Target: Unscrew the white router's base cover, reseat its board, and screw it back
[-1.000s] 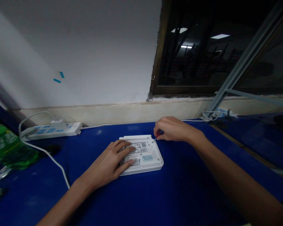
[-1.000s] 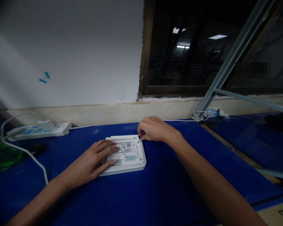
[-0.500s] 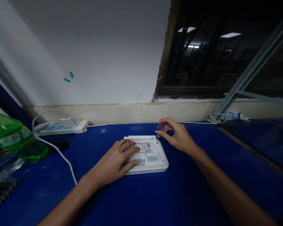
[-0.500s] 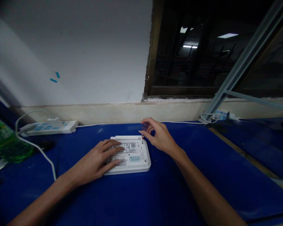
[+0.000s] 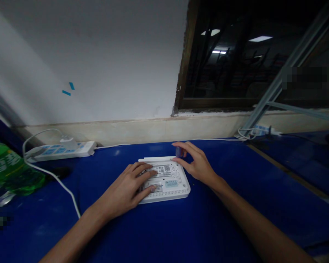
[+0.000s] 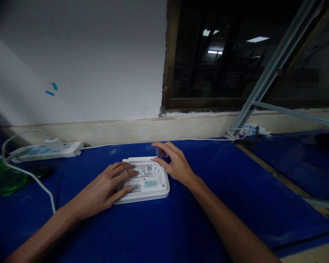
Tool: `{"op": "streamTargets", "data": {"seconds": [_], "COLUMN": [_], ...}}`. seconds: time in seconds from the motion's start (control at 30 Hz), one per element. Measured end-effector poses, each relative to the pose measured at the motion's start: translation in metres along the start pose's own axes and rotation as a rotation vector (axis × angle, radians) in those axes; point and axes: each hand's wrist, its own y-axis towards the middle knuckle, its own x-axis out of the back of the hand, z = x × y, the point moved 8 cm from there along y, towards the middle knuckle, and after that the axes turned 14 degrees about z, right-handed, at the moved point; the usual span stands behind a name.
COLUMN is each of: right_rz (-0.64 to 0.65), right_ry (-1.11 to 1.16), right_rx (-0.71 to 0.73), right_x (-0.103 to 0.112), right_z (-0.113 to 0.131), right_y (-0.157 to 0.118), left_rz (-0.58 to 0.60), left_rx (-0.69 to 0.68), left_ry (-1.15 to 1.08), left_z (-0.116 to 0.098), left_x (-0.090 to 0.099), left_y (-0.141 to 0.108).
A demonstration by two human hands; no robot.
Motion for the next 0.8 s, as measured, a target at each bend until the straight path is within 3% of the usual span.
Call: {"op": "streamTargets", "data": {"seconds": [0.23, 0.37, 0.6, 0.8], "right_rz": [-0.078, -0.148, -0.06, -0.181], "right_ry": [0.16, 0.057, 0.19, 0.058], "right_rx": [-0.023, -0.046, -0.007, -0.028], "right_x": [0.004, 0.009, -0.001, 0.008], "right_z": [-0.007, -0.007, -0.005, -0.005], "right_y": [-0.001, -0.003, 0.001, -0.001], "left_rz": [0.028, 0.018, 0.001, 0.016], "left_rx": [0.019, 0.017, 0.002, 0.014], "left_ry": [-0.001, 0.003, 0.0, 0.005], "left_z": [0.001, 0.002, 0.001, 0.001], "left_x": [-0.002, -0.002, -0.001, -0.002], "left_y": [0.001, 0.0, 0.0, 0.001]}}
